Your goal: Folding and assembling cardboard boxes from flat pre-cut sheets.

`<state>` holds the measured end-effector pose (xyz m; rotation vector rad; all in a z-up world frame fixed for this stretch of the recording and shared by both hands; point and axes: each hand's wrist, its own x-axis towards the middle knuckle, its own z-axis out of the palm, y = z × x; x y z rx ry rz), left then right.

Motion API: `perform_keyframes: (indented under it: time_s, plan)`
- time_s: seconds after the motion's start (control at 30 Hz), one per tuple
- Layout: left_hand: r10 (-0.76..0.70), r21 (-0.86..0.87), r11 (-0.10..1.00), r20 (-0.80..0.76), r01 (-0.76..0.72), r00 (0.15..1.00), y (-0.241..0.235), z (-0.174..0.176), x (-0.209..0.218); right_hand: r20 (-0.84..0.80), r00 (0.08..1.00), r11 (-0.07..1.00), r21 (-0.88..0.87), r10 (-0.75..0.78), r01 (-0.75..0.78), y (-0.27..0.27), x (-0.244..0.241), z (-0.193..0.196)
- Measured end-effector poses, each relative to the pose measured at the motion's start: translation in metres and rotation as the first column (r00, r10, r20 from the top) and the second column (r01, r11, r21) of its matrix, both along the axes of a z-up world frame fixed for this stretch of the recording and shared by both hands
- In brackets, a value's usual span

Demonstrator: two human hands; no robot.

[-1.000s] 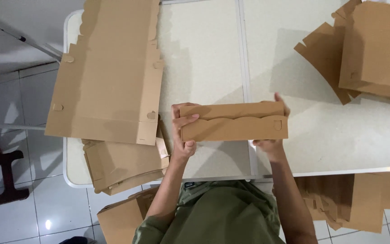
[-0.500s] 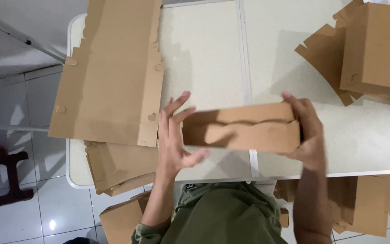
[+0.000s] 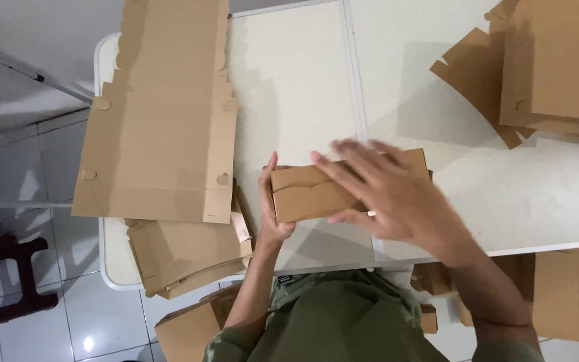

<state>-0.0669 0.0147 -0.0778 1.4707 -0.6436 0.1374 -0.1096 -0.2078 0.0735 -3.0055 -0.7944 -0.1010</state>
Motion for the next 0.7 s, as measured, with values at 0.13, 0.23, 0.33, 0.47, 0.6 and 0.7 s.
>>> perform_keyframes:
  time_s: [0.13, 0.23, 0.33, 0.47, 0.6, 0.7]
  plan:
    - [-0.031, -0.06, 0.998, -0.046, 0.028, 0.998, -0.002, 0.008, 0.006, -0.072, 0.981, 0.983, -0.005, -0.183, 0.183, -0.023, -0.017, 0.02]
    - [-0.044, -0.111, 0.993, -0.008, 0.043, 0.999, -0.007, 0.003, 0.009, -0.143, 0.962, 0.938, 0.231, -0.231, 0.259, -0.053, -0.03, 0.005]
    - [-0.051, -0.121, 0.991, -0.004, 0.05, 0.999, -0.007, -0.003, 0.006, -0.27, 0.963, 0.6, 0.771, 0.003, 0.214, -0.083, -0.025, -0.085]
    - [-0.045, -0.117, 0.993, -0.088, 0.034, 0.995, -0.012, -0.008, 0.0, -0.151, 0.989, -0.144, 0.978, -0.011, 0.148, -0.087, -0.03, -0.195]
    - [-0.062, -0.082, 0.995, -0.154, 0.05, 0.986, -0.009, -0.011, 0.0, -0.365, 0.93, -0.062, 0.93, -0.043, 0.362, -0.07, -0.032, -0.187]
    - [-0.085, -0.041, 0.996, -0.202, 0.078, 0.976, -0.005, -0.009, -0.003, -0.519, 0.851, 0.0, 0.854, -0.086, 0.521, -0.037, -0.046, -0.16]
